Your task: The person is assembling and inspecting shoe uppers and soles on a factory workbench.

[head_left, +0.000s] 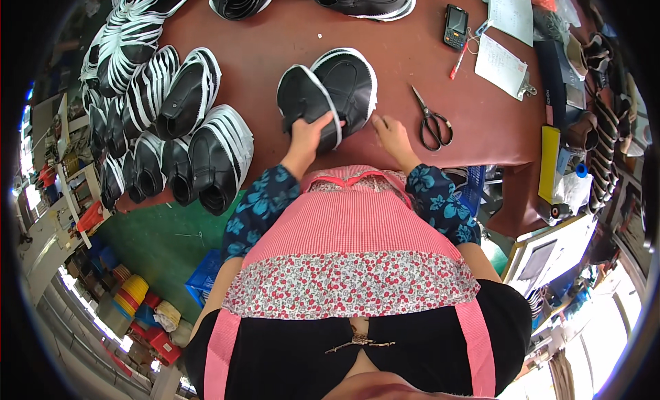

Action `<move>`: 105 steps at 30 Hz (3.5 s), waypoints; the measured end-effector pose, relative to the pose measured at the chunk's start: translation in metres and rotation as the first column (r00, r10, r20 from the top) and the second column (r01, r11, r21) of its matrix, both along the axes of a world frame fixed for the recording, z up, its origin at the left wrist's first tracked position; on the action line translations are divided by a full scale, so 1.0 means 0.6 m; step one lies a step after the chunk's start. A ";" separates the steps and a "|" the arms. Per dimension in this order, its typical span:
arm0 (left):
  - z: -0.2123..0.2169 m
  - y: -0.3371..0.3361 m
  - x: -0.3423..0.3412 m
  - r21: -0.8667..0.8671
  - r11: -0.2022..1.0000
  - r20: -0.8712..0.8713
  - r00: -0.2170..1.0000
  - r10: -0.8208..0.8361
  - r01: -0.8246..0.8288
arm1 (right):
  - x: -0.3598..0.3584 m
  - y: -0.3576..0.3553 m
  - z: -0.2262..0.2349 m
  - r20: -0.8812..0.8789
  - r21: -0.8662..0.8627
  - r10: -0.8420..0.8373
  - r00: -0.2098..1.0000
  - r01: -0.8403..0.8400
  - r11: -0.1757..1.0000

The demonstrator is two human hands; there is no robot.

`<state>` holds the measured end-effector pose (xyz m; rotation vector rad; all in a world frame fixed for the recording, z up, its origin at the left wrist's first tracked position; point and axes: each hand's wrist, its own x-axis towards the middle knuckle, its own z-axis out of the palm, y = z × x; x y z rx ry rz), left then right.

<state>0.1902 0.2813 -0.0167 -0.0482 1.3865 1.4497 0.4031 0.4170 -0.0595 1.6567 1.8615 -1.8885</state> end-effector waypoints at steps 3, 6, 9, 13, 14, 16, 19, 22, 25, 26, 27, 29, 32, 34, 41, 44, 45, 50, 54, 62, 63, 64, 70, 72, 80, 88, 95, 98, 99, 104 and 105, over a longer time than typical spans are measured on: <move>0.073 -0.056 -0.035 -0.029 0.999 -0.032 0.999 0.020 -0.021 | -0.024 0.056 -0.062 -0.097 0.341 -0.128 0.987 0.154 0.927; 0.055 -0.125 -0.055 -0.066 0.987 -0.009 0.989 0.148 -0.149 | -0.031 0.114 -0.148 -0.166 0.292 -0.195 0.967 0.236 0.927; 0.048 -0.187 -0.040 -0.102 0.961 -0.085 0.965 0.249 -0.257 | -0.078 0.105 -0.086 -0.278 0.057 -0.210 0.937 0.235 0.970; 0.072 -0.157 0.013 -0.212 0.974 -0.293 0.956 0.014 -0.079 | -0.072 0.097 -0.092 -0.147 0.605 -0.057 0.987 0.135 0.785; 0.064 -0.149 0.021 -0.174 0.985 -0.379 0.923 -0.061 -0.007 | -0.071 0.099 -0.101 -0.191 0.516 -0.101 0.976 0.187 0.836; 0.037 -0.142 0.030 -0.168 0.980 -0.557 0.810 -0.182 0.104 | -0.076 0.097 -0.093 -0.149 0.456 -0.082 0.985 0.142 0.878; 0.014 -0.128 0.030 -0.326 0.915 -0.659 0.637 -0.400 0.238 | -0.079 0.098 -0.084 -0.145 0.330 -0.118 0.982 0.160 0.930; 0.006 -0.126 0.033 -0.148 0.979 -0.583 0.788 -0.198 0.137 | -0.074 0.106 -0.082 -0.197 0.253 -0.144 0.970 0.192 0.948; 0.008 -0.143 0.033 -0.068 0.997 -0.426 0.903 -0.057 0.032 | -0.083 0.086 -0.041 -0.291 0.114 -0.127 0.948 0.166 0.979; 0.008 -0.154 0.032 -0.192 0.975 -0.509 0.838 -0.197 0.112 | -0.102 0.065 0.003 -0.366 -0.011 -0.146 0.919 0.152 0.988; 0.008 -0.164 0.033 -0.322 0.930 -0.565 0.752 -0.338 0.176 | -0.127 0.032 0.073 -0.335 0.017 -0.111 0.936 0.124 0.992; 0.011 -0.170 0.033 -0.257 0.958 -0.463 0.855 -0.235 0.124 | -0.135 -0.001 0.103 -0.509 -0.046 -0.035 0.860 0.013 0.999; 0.027 -0.187 0.021 -0.143 0.989 -0.249 0.968 -0.011 -0.025 | -0.137 0.022 0.126 -0.583 -0.351 -0.390 0.713 0.212 0.912; 0.028 -0.194 0.012 -0.113 0.993 -0.147 0.989 0.019 -0.035 | -0.129 0.009 0.113 -0.531 -0.326 -0.302 0.792 0.139 0.935; 0.009 -0.174 0.031 -0.024 0.998 0.044 0.997 0.059 -0.058 | -0.178 -0.107 0.101 -0.527 -0.347 -0.201 0.826 0.007 0.938; 0.021 -0.178 0.020 -0.058 0.983 0.187 0.965 0.185 -0.177 | -0.181 -0.086 0.111 -0.579 -0.338 -0.200 0.790 -0.010 0.941; 0.027 -0.191 0.007 -0.042 0.983 0.255 0.950 0.181 -0.176 | -0.177 -0.072 0.118 -0.592 -0.356 -0.214 0.777 -0.014 0.934; 0.049 -0.198 -0.052 0.025 0.985 -0.036 0.985 0.170 -0.169 | -0.098 0.061 0.019 -0.403 -0.178 -0.420 0.813 0.380 0.908; 0.084 -0.140 -0.108 -0.074 0.995 -0.520 0.849 -0.093 0.064 | 0.017 0.105 -0.095 -0.196 -0.226 -0.500 0.844 0.457 0.860; 0.024 -0.004 -0.283 -0.365 0.931 -0.913 0.186 -0.363 0.027 | -0.005 0.155 -0.069 -0.138 -0.223 -0.434 0.890 0.399 0.889; 0.009 -0.002 -0.299 -0.372 0.928 -0.916 0.157 -0.369 0.011 | -0.012 0.160 -0.063 -0.123 -0.265 -0.445 0.887 0.403 0.876; -0.002 0.005 -0.301 -0.370 0.929 -0.916 0.157 -0.369 0.019 | -0.014 0.165 -0.061 -0.107 -0.306 -0.462 0.881 0.413 0.858; -0.053 -0.016 -0.228 -0.659 0.750 -0.742 0.117 -0.660 0.055 | -0.010 0.178 -0.058 -0.055 -0.347 -0.506 0.861 0.458 0.818; -0.087 -0.069 -0.183 -0.714 0.698 -0.686 0.145 -0.713 0.053 | -0.016 0.176 -0.055 -0.052 -0.347 -0.489 0.871 0.443 0.826; 0.014 -0.190 -0.043 -0.845 0.504 -0.519 -0.046 -0.854 0.177 | -0.011 0.183 -0.063 -0.034 -0.339 -0.474 0.880 0.435 0.834; -0.011 -0.008 0.003 -0.449 0.727 -0.885 -0.145 -0.443 0.520 | -0.029 0.164 -0.053 -0.064 -0.318 -0.424 0.903 0.384 0.867; 0.108 -0.012 -0.127 -0.511 0.787 -0.858 -0.253 -0.446 0.345 | -0.027 0.145 -0.036 -0.112 -0.321 -0.448 0.887 0.394 0.861; 0.220 -0.120 -0.235 -0.514 0.843 -0.804 -0.429 -0.411 0.156 | -0.033 0.152 -0.028 -0.088 -0.297 -0.494 0.865 0.451 0.842; 0.242 -0.160 -0.266 -0.531 0.847 -0.750 -0.479 -0.455 0.027 | -0.035 0.156 -0.028 -0.072 -0.311 -0.471 0.879 0.429 0.848; 0.197 -0.371 -0.500 -0.708 0.677 -0.510 -0.517 -0.687 -0.202 | -0.050 0.160 -0.024 -0.048 -0.312 -0.459 0.887 0.424 0.850; 0.179 -0.396 -0.543 -0.733 0.655 -0.482 -0.542 -0.688 -0.180 | -0.053 0.159 -0.023 -0.042 -0.295 -0.465 0.884 0.434 0.851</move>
